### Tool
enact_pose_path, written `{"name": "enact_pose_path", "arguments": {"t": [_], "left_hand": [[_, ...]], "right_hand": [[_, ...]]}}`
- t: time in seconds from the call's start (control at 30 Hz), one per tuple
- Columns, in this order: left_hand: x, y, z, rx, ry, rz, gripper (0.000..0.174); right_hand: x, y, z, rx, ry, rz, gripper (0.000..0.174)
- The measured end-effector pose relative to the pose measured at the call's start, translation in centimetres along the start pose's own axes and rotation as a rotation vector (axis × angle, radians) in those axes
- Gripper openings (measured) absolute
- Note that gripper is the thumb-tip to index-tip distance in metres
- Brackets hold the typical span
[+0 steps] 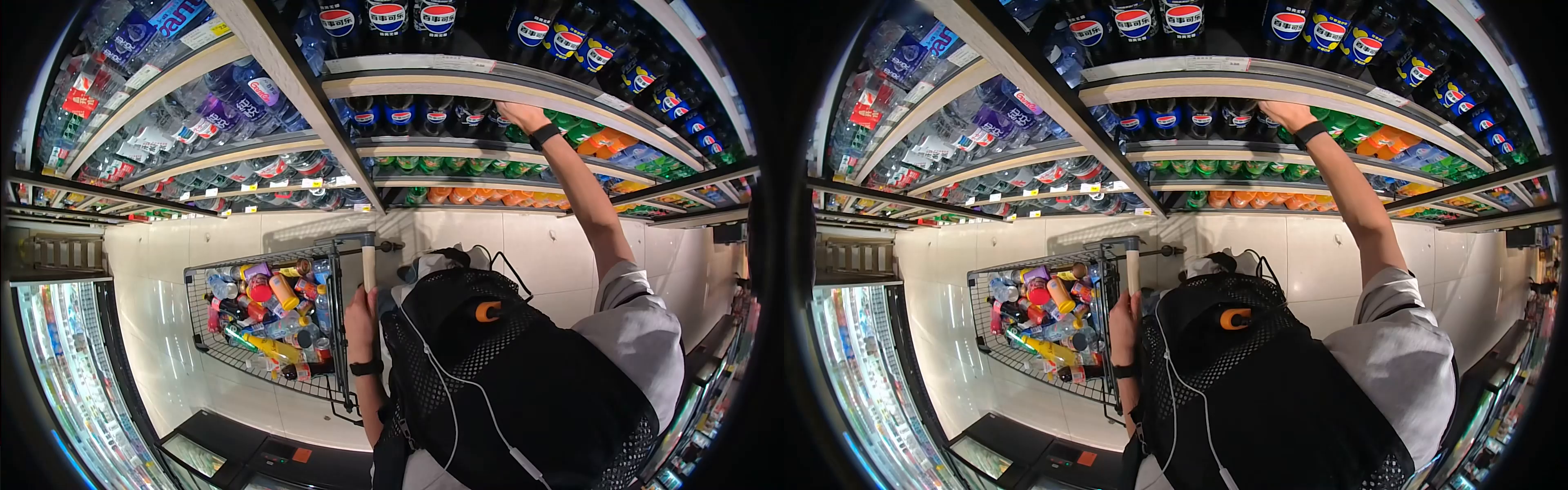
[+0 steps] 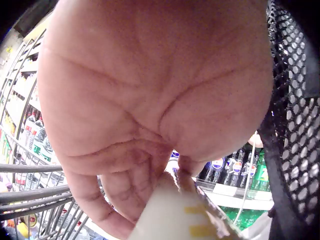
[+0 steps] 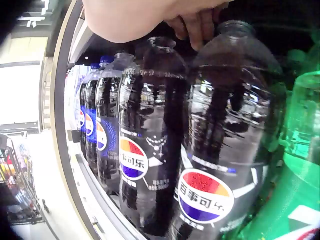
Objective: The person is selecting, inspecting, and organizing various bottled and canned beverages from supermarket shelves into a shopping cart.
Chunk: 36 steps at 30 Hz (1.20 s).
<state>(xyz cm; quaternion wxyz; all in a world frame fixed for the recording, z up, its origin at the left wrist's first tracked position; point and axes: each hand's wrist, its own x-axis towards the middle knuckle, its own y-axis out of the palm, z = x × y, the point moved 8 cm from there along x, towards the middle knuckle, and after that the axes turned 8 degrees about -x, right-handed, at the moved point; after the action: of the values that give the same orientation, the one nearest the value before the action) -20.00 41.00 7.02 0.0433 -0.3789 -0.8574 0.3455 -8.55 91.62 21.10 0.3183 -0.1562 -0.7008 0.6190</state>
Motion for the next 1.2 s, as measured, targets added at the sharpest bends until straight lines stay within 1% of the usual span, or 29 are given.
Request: {"name": "enact_pose_path", "arguments": {"t": [0.03,0.1,0.13,0.17,0.23,0.3,0.37,0.43,0.5,0.53,0.57,0.6,0.63,0.67,0.7,0.77,0.8,0.83,0.87,0.9,0.97,1.0,1.03,1.1,1.13,1.17,1.2], "left_hand": [[0.0,0.0,0.0,0.001,0.0,-0.002,0.034],[0.2,0.2,-0.2,0.0,0.005,0.003,0.034],[0.3,0.2,-0.4,-0.002,0.004,0.0,0.034],[0.5,0.3,-0.7,-0.004,0.004,-0.003,0.034],[0.8,0.7,-1.0,-0.015,-0.009,0.009,0.034],[0.9,1.1,-1.6,-0.018,-0.021,0.022,0.034],[0.9,1.5,-2.2,-0.038,-0.018,0.023,0.034],[1.1,1.7,-2.4,-0.051,-0.008,0.022,0.034],[0.6,1.7,-2.1,-0.081,-0.023,-0.006,0.034],[0.7,1.4,-1.7,-0.067,-0.019,0.002,0.033],[0.8,0.8,-0.9,-0.053,-0.015,0.011,0.032],[1.2,0.0,0.3,-0.057,-0.026,0.001,0.032],[0.9,-1.2,2.0,-0.023,-0.044,-0.002,0.032],[0.6,-2.9,4.0,0.012,-0.063,-0.004,0.031],[0.1,-5.0,4.9,-0.088,-0.007,-0.057,0.031],[-2.7,-9.9,9.3,-0.044,0.049,-0.092,0.031],[-4.4,-12.9,11.5,-0.047,-0.012,-0.056,0.031],[-6.2,-15.4,13.4,-0.136,0.05,-0.08,0.032],[-8.3,-17.8,15.3,-0.146,0.025,-0.091,0.033],[-10.2,-19.8,16.4,-0.156,-0.001,-0.101,0.035],[-12.4,-22.0,19.5,-0.176,-0.001,-0.159,0.035],[-13.4,-22.8,20.6,-0.179,0.006,-0.194,0.036],[-14.5,-24.0,21.9,-0.199,-0.067,-0.207,0.034],[-16.1,-25.9,25.0,-0.274,-0.09,-0.301,0.027],[-17.0,-26.3,26.8,-0.443,-0.155,-0.284,0.024],[-17.9,-26.8,28.1,-0.612,-0.219,-0.268,0.022],[-18.7,-27.4,29.3,-0.679,-0.203,-0.302,0.02]], "right_hand": [[-0.6,0.1,-0.1,0.0,0.0,0.0,0.034],[-2.3,-0.2,-2.1,-0.133,0.073,-0.174,0.035],[-2.8,0.5,-3.3,-0.119,0.112,-0.182,0.034],[-2.6,0.5,-3.6,-0.123,0.115,-0.181,0.034],[-2.2,1.1,-4.8,-0.105,0.205,-0.119,0.034],[-1.8,1.4,-5.8,-0.075,0.232,-0.13,0.034],[-1.4,2.2,-7.1,0.033,0.242,-0.042,0.034],[-1.8,3.4,-8.8,0.075,0.242,-0.003,0.036],[-1.5,3.5,-8.4,0.072,0.132,-0.038,0.036],[-1.5,3.0,-7.7,0.073,0.131,-0.044,0.035],[-1.7,2.5,-6.5,0.074,0.131,-0.05,0.035],[-2.0,2.4,-5.5,0.051,0.198,0.012,0.034],[-1.6,3.5,-3.5,0.035,0.158,-0.028,0.032],[-1.8,4.6,-2.2,-0.011,0.079,0.012,0.03],[-2.6,5.2,-1.4,-0.045,0.075,-0.056,0.03],[-4.6,4.5,4.3,-0.089,-0.068,-0.267,0.027],[-5.7,3.2,7.9,0.13,-0.049,-0.324,0.029],[-7.5,0.6,12.7,0.194,0.019,-0.332,0.032],[-9.6,-0.2,14.9,0.128,0.036,-0.383,0.033],[-11.6,-3.3,20.3,0.191,-0.015,-0.422,0.036],[-15.6,-5.5,24.7,0.024,0.046,-0.584,0.04],[-16.5,-6.3,27.2,0.094,0.045,-0.575,0.04],[-18.0,-6.8,29.4,0.158,0.061,-0.558,0.04],[-19.5,-5.0,32.4,0.257,0.033,-0.53,0.037],[-20.4,-3.4,33.7,0.382,0.091,-0.442,0.035],[-21.2,-2.2,35.4,0.431,0.105,-0.371,0.034],[-21.9,-0.5,36.9,0.49,0.11,-0.311,0.034]]}}
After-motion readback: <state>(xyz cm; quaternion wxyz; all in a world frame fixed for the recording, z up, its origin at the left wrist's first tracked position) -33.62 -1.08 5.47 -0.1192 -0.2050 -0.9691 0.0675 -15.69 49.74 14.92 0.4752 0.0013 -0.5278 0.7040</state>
